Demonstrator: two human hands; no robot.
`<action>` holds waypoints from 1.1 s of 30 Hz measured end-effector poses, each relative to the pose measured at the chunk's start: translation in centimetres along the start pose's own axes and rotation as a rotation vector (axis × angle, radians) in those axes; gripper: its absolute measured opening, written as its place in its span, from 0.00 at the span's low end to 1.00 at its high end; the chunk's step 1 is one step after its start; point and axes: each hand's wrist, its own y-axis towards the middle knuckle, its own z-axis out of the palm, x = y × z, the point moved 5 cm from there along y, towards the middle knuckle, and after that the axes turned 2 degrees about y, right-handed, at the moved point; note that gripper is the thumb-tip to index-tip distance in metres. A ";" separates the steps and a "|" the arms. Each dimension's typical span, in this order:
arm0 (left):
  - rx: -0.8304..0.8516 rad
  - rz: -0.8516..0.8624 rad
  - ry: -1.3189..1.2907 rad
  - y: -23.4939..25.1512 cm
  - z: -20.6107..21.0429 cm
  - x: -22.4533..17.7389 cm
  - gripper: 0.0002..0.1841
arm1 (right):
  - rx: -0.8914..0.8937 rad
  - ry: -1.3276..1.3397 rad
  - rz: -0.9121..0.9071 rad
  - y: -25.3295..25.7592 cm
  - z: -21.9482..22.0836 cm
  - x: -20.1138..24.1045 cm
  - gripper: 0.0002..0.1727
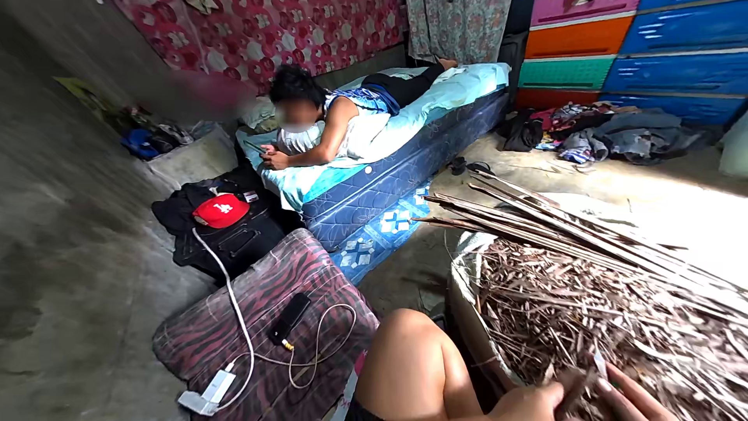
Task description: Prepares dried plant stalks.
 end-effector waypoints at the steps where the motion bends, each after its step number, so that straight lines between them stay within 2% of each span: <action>1: -0.007 -0.020 0.014 -0.1 -0.2 0.0 0.27 | 0.002 -0.006 0.004 -0.2 0.2 0.1 0.28; 4: 0.006 -0.046 0.100 -0.1 -0.1 0.2 0.33 | -0.084 -0.008 0.013 -0.6 0.6 0.4 0.27; 8: -0.042 -0.036 0.273 -0.1 -0.1 0.0 0.35 | -0.044 0.029 0.098 -0.7 0.4 1.2 0.27; 13: -0.144 0.045 0.377 -0.3 0.2 -0.3 0.34 | -0.007 0.127 0.156 -0.5 -0.1 1.3 0.27; 19: -0.181 0.100 0.455 -0.7 0.8 -0.3 0.32 | 0.023 0.142 0.234 -0.5 -1.1 1.4 0.29; 24: -0.198 0.139 0.491 -0.9 1.2 -0.4 0.31 | -0.085 0.184 0.216 -0.4 -2.2 1.6 0.28; 28: -0.183 0.147 0.510 -1.0 1.5 -0.1 0.31 | -0.270 0.312 0.156 -0.2 -3.5 1.8 0.26; 29: -0.170 0.138 0.508 -1.0 1.5 -0.1 0.31 | -0.235 0.275 0.165 -0.2 -3.8 1.9 0.26; 33: -0.155 0.106 0.490 -0.9 1.1 -0.4 0.31 | 0.099 0.084 0.257 -0.7 -2.2 1.8 0.28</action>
